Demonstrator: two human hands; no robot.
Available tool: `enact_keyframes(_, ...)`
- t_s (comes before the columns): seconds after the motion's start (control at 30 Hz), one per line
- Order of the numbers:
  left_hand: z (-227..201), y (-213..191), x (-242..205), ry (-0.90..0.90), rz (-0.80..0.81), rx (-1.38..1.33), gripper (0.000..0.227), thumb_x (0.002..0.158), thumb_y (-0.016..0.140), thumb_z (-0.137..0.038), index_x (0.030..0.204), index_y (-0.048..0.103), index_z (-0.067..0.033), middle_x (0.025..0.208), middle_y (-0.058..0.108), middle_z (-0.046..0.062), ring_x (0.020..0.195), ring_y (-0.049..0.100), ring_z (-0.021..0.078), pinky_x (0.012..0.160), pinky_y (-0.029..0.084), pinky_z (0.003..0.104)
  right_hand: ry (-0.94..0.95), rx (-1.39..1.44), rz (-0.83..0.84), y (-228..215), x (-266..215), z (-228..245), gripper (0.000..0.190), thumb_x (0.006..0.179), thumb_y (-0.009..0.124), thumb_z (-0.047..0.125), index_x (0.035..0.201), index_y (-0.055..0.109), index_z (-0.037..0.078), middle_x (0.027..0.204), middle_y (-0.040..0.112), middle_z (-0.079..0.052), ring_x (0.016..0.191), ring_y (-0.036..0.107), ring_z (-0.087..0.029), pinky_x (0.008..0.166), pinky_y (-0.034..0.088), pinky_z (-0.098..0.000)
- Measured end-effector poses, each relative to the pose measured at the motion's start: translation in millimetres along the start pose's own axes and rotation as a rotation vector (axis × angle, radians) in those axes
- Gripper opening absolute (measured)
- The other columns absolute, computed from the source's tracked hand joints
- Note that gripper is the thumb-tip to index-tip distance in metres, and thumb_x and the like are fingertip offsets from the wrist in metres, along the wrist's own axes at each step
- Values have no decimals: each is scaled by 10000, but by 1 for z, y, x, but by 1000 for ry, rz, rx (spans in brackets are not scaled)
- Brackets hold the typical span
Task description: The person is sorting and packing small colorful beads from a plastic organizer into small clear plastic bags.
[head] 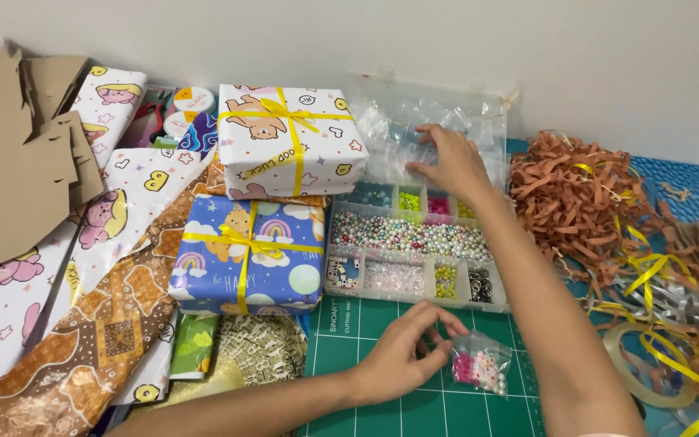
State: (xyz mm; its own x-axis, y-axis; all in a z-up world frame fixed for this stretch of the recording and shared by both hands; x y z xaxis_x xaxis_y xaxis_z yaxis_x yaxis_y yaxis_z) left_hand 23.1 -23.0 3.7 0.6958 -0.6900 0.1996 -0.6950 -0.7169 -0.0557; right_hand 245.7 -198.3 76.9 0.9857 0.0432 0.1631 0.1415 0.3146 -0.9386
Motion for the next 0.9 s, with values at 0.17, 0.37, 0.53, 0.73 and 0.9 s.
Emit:
enact_keyframes(0.17,2,0,-3,28,29,-52,298,910,529,-10,1085,702,-179,1095,566,45,866,588,154,755,491,287,-22,60,-59,-8,-10,9,543,893,771,329,1352,550,142,1213,711,-28,1145,637,-257,1003,447,-516)
enact_keyframes(0.37,11,1,0,-17,42,-146,207,994,556,-43,1069,717,-150,1059,583,30,743,521,97,642,423,227,-77,327,-46,-33,-77,26,556,917,726,295,1376,493,85,1200,674,-85,1004,671,-206,856,577,-337)
enact_keyframes(0.53,5,-4,-1,-74,-6,-287,225,1038,566,-266,1170,616,-91,974,634,39,696,591,114,599,504,249,-171,522,-43,-49,-195,25,598,868,743,244,1394,505,92,1221,703,-84,1045,724,-190,887,638,-290)
enact_keyframes(0.73,7,-3,1,-2,-22,-377,226,1027,609,-270,1116,565,-67,972,615,62,633,605,137,554,530,245,-589,224,-99,-42,-279,23,610,806,852,207,1316,549,67,1200,711,-87,1080,728,-248,1009,602,-392)
enact_keyframes(0.9,-3,-4,-1,-94,47,-220,197,964,718,-236,1097,667,-100,837,723,43,686,668,109,648,536,243,-576,367,-80,-41,-287,31,559,848,842,127,1326,552,113,1201,712,-55,1042,731,-227,877,620,-347)
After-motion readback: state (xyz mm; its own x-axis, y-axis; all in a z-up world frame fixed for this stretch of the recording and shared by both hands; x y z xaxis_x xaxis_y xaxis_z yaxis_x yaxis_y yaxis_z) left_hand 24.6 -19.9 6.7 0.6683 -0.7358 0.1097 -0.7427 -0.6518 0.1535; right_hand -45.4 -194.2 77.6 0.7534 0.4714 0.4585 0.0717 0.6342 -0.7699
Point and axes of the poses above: each hand's wrist, its own x-axis towards the middle knuckle, its own y-axis out of the palm, z = x × y, the point moved 3 cm from there along x, towards the middle knuckle
